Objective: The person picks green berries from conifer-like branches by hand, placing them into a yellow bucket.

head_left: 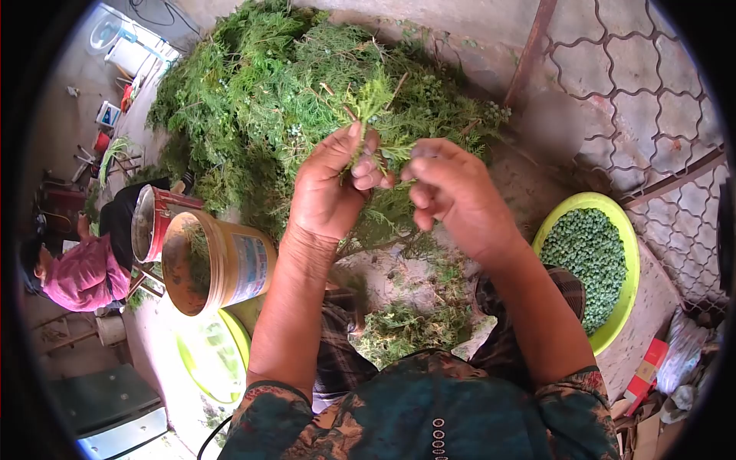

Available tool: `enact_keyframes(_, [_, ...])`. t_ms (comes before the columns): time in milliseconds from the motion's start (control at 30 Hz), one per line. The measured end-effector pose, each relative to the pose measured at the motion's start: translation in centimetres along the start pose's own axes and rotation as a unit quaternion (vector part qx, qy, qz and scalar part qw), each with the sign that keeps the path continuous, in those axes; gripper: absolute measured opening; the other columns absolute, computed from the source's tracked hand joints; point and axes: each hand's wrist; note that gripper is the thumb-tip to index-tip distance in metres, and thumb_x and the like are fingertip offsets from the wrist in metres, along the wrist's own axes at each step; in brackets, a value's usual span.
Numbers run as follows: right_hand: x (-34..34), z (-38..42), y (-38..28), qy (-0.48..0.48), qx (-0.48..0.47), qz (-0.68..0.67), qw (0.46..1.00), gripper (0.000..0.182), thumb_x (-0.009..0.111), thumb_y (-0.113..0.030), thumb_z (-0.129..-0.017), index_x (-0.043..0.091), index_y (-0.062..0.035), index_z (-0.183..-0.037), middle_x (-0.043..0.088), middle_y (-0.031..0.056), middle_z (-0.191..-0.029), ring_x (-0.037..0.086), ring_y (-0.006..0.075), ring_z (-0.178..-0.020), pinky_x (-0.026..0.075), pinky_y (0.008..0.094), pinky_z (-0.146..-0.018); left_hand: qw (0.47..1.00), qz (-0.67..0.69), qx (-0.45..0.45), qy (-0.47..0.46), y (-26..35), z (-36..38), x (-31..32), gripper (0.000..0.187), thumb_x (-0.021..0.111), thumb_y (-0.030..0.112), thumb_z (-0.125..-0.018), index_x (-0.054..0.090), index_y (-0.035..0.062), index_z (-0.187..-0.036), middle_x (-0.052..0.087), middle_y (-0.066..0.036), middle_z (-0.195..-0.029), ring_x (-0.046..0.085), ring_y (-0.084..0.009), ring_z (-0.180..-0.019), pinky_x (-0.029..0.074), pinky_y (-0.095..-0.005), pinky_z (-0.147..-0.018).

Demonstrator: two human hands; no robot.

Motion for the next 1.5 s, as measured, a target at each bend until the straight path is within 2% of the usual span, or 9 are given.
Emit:
enact_keyframes(267, [0.8,-0.6,0.3,-0.027,-0.117,0.160,0.980,0.020,0.056,-0.014,-0.088,0.052,0.0041,-0.096,0.054,0.0059,-0.073,0.046,0.0056,-0.052,0.038,0.0198,-0.038,0.990,-0.128,-0.001,0.063,-0.6,-0.3,0.3,0.020,0.055,0.024,-0.091,0.055,0.0057,-0.083,0.044,0.003,-0.065,0.037,-0.0090,-0.056,0.040,-0.0261,-0.059])
enact_keyframes(467, [0.2,-0.1,-2.3,-0.085,0.123,-0.020,0.988,0.014,0.051,-0.015,-0.086,0.050,-0.0036,-0.079,0.048,-0.0004,-0.064,0.035,0.0030,-0.041,0.027,0.0196,-0.031,0.992,0.046,0.027,0.112,0.8,-1.0,-1.7,0.017,0.050,0.022,-0.093,0.052,0.0064,-0.086,0.037,0.003,-0.058,0.033,-0.0099,-0.051,0.039,-0.0268,-0.060])
enact_keyframes(600, [-3.0,3.0,-6.6,0.091,-0.092,0.143,0.981,0.020,0.049,-0.022,-0.089,0.055,-0.0031,-0.088,0.050,-0.0007,-0.067,0.034,0.0026,-0.041,0.027,0.0196,-0.033,0.987,0.151,0.050,0.035,2.6,-1.0,-3.6,0.016,0.049,0.020,-0.093,0.050,0.0057,-0.086,0.035,0.003,-0.061,0.030,-0.0094,-0.052,0.037,-0.0291,-0.061])
enact_keyframes(767, [-15.2,9.1,-10.5,0.389,-0.237,0.343,0.821,0.022,0.054,-0.016,-0.087,0.059,0.0003,-0.102,0.051,0.0019,-0.069,0.046,0.0075,-0.055,0.040,0.0211,-0.048,0.992,0.070,0.063,0.089,1.8,-0.7,-2.0,0.015,0.048,0.018,-0.093,0.048,0.0035,-0.091,0.032,0.003,-0.062,0.029,-0.0085,-0.052,0.034,-0.0273,-0.062])
enact_keyframes(867, [-27.8,15.4,-7.5,0.402,-0.020,0.798,0.448,0.036,0.057,-0.020,-0.081,0.056,0.0006,-0.111,0.059,0.0250,-0.108,0.055,0.0412,-0.103,0.043,0.0424,-0.087,0.992,0.081,0.065,0.078,1.8,-0.7,-2.2,0.014,0.048,0.018,-0.093,0.049,0.0037,-0.092,0.032,0.004,-0.062,0.029,-0.0085,-0.052,0.033,-0.0271,-0.061])
enact_keyframes(900, [-25.4,16.1,-7.3,0.418,0.094,0.785,0.448,0.043,0.059,-0.022,-0.079,0.055,0.0017,-0.114,0.058,0.0238,-0.111,0.054,0.0363,-0.107,0.042,0.0392,-0.090,0.991,0.080,0.062,0.085,1.8,-0.7,-2.2,0.014,0.048,0.018,-0.093,0.049,0.0036,-0.092,0.032,0.004,-0.062,0.029,-0.0085,-0.052,0.033,-0.0271,-0.061])
enact_keyframes(1133, [-3.6,7.5,-3.7,0.128,-0.032,0.302,0.944,0.040,0.055,-0.020,-0.086,0.048,0.0033,-0.118,0.058,0.0115,-0.100,0.056,0.0148,-0.087,0.047,0.0259,-0.072,0.990,0.134,0.049,0.010,1.7,-1.0,-2.4,0.013,0.049,0.015,-0.092,0.048,0.0017,-0.093,0.032,0.002,-0.062,0.030,-0.0094,-0.052,0.034,-0.0275,-0.061])
enact_keyframes(1367, [-5.4,0.2,10.6,0.257,0.109,0.108,0.954,0.065,0.057,-0.020,-0.085,0.025,0.0101,-0.133,0.045,0.0186,-0.119,0.059,0.0213,-0.081,0.052,0.0337,-0.062,0.985,0.160,0.051,-0.052,2.4,-0.7,-3.3,0.011,0.046,0.010,-0.091,0.048,0.0002,-0.096,0.034,0.001,-0.064,0.031,-0.0101,-0.053,0.033,-0.0273,-0.063])
enact_keyframes(1500, [-5.8,-2.0,11.9,0.263,0.131,0.031,0.955,0.043,0.058,-0.020,-0.085,0.044,0.0060,-0.116,0.054,0.0129,-0.096,0.056,0.0180,-0.067,0.048,0.0290,-0.050,0.982,0.178,0.048,-0.042,3.0,-0.3,-3.7,0.011,0.045,0.009,-0.090,0.047,0.0001,-0.097,0.034,0.001,-0.065,0.032,-0.0103,-0.054,0.033,-0.0276,-0.063])
Point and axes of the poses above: each hand's wrist, its own z-axis away from the middle knuckle, its own x-axis out of the palm, y = z × x
